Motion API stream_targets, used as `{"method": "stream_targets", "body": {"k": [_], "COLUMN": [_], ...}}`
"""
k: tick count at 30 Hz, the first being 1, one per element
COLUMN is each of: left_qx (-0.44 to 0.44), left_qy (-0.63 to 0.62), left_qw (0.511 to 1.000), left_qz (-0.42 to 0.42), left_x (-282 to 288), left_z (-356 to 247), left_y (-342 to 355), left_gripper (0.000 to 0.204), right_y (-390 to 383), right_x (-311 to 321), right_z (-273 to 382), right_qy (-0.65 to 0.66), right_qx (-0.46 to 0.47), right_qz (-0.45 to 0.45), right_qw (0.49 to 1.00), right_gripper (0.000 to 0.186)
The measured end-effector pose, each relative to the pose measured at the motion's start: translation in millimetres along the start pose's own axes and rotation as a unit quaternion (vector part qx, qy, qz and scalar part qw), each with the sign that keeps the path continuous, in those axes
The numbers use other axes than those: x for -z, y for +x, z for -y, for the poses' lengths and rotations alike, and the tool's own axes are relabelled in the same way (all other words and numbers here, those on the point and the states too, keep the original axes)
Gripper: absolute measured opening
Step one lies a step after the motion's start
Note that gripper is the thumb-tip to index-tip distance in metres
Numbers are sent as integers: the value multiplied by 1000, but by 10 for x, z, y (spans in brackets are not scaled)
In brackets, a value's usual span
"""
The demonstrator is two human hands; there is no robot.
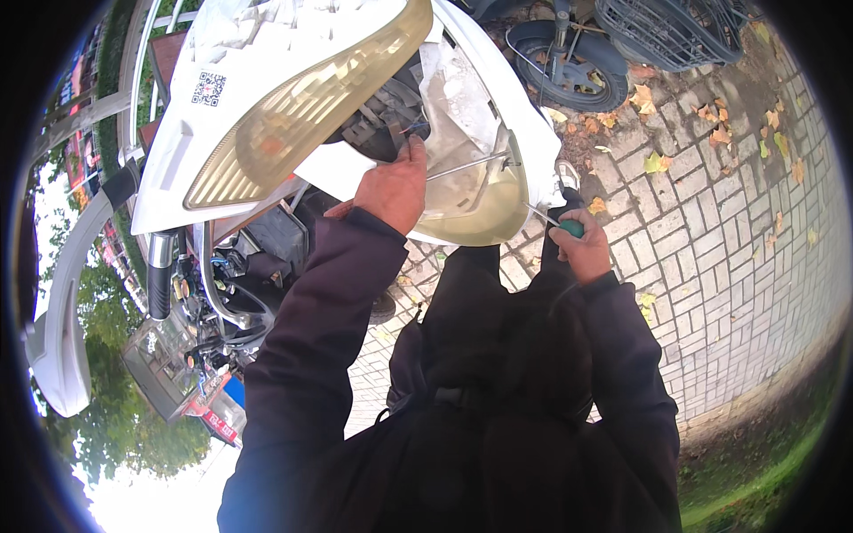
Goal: The person uses a screwdriver to remove screws from the front fairing of a white scooter. They repeatedly insert the screwdriver into screw holes, turn it, and remove screws from the scooter's body panel.
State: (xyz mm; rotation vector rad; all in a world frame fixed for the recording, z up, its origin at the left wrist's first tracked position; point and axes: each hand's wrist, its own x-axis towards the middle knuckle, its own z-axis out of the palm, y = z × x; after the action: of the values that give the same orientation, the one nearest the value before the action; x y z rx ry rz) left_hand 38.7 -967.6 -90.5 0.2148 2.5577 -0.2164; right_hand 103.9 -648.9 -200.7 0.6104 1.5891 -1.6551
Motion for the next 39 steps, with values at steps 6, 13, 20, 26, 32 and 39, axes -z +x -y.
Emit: {"method": "stream_targets", "body": {"k": [6, 13, 20, 26, 32, 39], "left_qx": [11, 39, 48, 57, 68, 67], "left_qy": [-7, -67, -165, -177, -173, -177], "left_qw": [999, 997, 979, 977, 979, 978], "left_qz": [40, -8, -108, -107, -83, -91], "left_x": [39, -103, -226, -222, -223, -221], "left_z": [2, -72, -12, -27, -42, -34], "left_y": [42, -32, -93, -72, -46, -39], "left_gripper": [55, 60, 55, 50, 49, 49], "right_y": [25, 29, 39, 13, -18, 4], "right_x": [44, 147, 140, -43, -280, -378], "right_z": [53, 86, 116, 289, 582, 669], "right_qy": [-12, -29, -62, -15, 9, -1], "right_qx": [-9, -3, -12, -5, 7, 16], "right_qz": [2, -6, -16, 22, 47, 62], "right_qw": [1000, 1000, 998, 1000, 999, 998], "right_gripper": [27, 27, 28, 25, 22, 20]}}
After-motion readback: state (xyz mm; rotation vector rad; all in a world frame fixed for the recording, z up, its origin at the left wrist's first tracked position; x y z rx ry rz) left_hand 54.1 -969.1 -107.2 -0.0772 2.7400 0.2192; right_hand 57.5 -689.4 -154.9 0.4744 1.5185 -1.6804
